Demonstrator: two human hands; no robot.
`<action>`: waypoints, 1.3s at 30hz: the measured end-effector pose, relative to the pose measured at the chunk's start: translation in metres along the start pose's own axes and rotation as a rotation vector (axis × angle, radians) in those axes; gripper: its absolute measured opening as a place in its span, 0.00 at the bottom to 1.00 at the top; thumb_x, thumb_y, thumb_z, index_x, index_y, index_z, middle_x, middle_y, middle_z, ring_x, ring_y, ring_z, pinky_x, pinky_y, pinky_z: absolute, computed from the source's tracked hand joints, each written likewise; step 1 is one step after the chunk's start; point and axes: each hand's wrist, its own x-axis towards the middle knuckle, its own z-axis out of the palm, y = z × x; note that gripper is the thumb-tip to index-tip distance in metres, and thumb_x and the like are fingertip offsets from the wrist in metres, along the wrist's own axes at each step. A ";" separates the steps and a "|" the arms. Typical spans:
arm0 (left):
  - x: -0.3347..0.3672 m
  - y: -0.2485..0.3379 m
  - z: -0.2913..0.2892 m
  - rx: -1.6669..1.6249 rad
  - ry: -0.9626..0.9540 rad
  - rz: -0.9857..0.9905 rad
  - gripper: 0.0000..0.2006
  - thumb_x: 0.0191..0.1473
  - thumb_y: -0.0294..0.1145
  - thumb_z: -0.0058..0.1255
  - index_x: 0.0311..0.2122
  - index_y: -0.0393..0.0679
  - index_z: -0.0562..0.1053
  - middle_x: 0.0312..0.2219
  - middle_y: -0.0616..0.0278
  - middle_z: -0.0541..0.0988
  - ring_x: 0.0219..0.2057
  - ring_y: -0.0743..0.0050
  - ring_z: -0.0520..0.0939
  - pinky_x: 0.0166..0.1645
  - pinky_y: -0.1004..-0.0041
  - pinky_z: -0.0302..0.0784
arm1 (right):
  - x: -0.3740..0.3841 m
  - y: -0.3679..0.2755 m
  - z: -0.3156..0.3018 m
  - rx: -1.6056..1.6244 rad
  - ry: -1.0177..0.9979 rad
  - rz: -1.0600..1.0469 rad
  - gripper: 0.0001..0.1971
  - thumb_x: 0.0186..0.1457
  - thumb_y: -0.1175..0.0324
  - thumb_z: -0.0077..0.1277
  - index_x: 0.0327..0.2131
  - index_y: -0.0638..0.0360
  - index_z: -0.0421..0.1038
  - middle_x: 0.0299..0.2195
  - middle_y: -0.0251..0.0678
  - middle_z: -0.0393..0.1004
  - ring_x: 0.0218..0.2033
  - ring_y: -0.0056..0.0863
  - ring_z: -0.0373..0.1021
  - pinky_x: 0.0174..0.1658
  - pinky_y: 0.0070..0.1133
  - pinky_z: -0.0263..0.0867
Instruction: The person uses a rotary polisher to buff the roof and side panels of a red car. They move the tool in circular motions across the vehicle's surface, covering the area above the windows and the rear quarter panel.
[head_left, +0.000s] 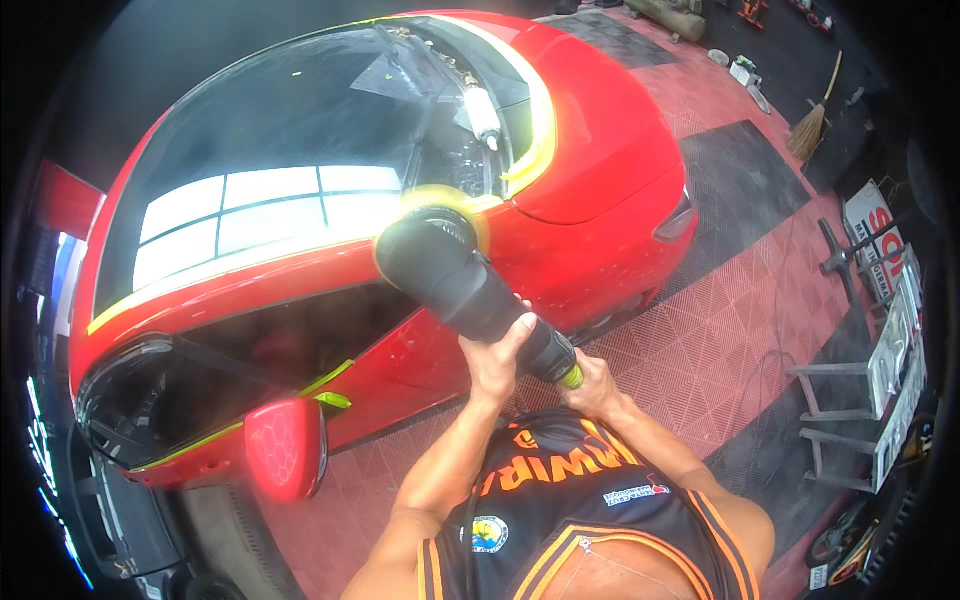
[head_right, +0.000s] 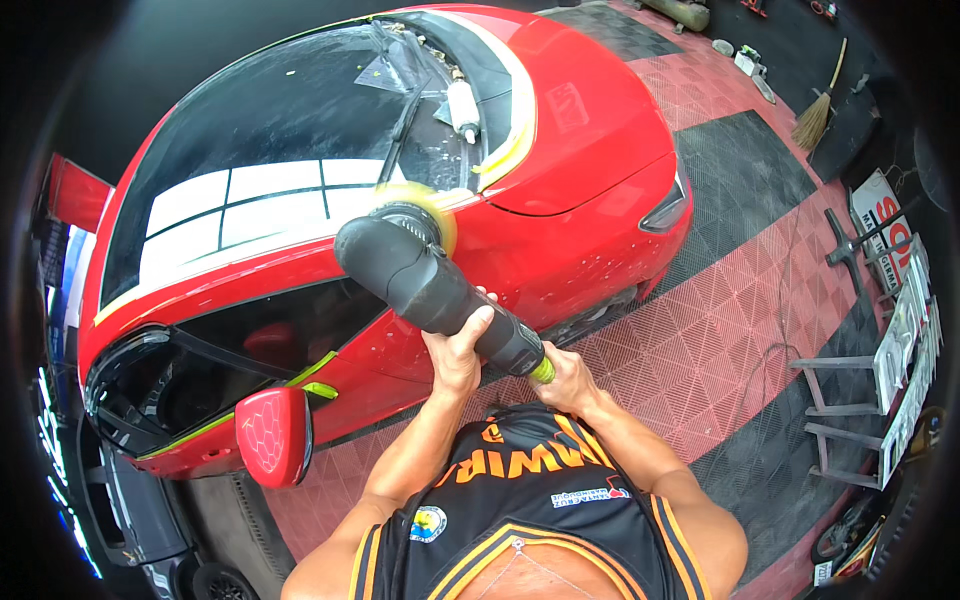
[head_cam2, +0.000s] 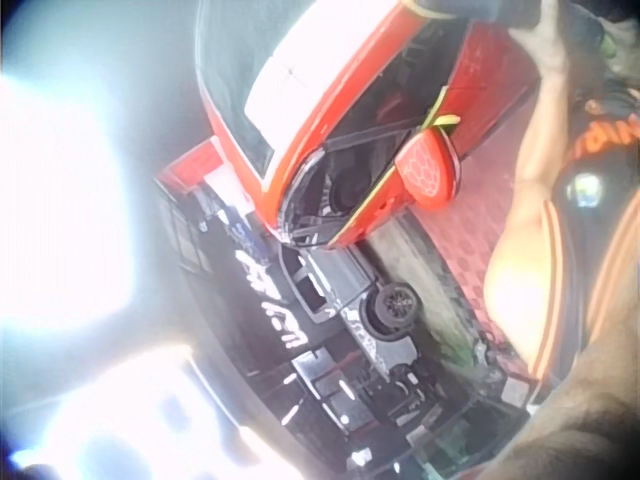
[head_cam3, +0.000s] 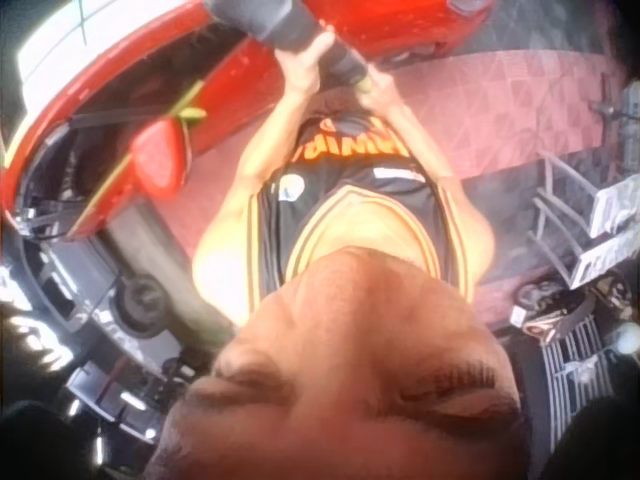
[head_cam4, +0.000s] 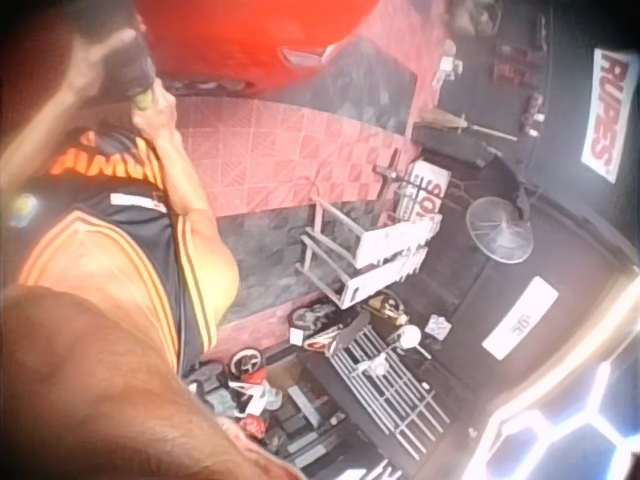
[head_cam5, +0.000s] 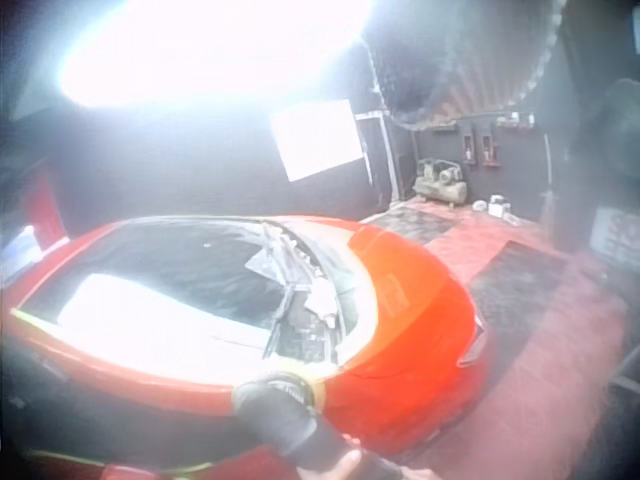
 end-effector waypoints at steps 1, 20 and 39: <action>0.000 -0.003 0.004 0.008 -0.010 -0.003 0.22 0.51 0.20 0.68 0.51 0.37 0.75 0.44 0.57 0.82 0.46 0.61 0.86 0.53 0.61 0.84 | -0.001 0.002 -0.004 -0.007 0.003 -0.005 0.23 0.47 0.77 0.64 0.49 0.63 0.72 0.34 0.52 0.82 0.36 0.54 0.82 0.39 0.37 0.79; 0.008 -0.057 0.089 0.173 -0.165 -0.092 0.20 0.53 0.33 0.73 0.46 0.40 0.75 0.38 0.64 0.81 0.39 0.74 0.82 0.48 0.66 0.81 | -0.045 0.011 -0.092 0.004 0.069 0.289 0.18 0.49 0.78 0.60 0.46 0.65 0.73 0.31 0.51 0.82 0.34 0.52 0.83 0.38 0.37 0.77; 0.004 0.006 0.029 0.053 -0.057 0.180 0.28 0.55 0.36 0.66 0.57 0.37 0.69 0.44 0.55 0.77 0.42 0.62 0.85 0.48 0.63 0.85 | 0.006 -0.086 -0.063 0.155 -0.133 0.282 0.21 0.52 0.75 0.61 0.51 0.65 0.73 0.34 0.51 0.84 0.39 0.46 0.85 0.43 0.33 0.77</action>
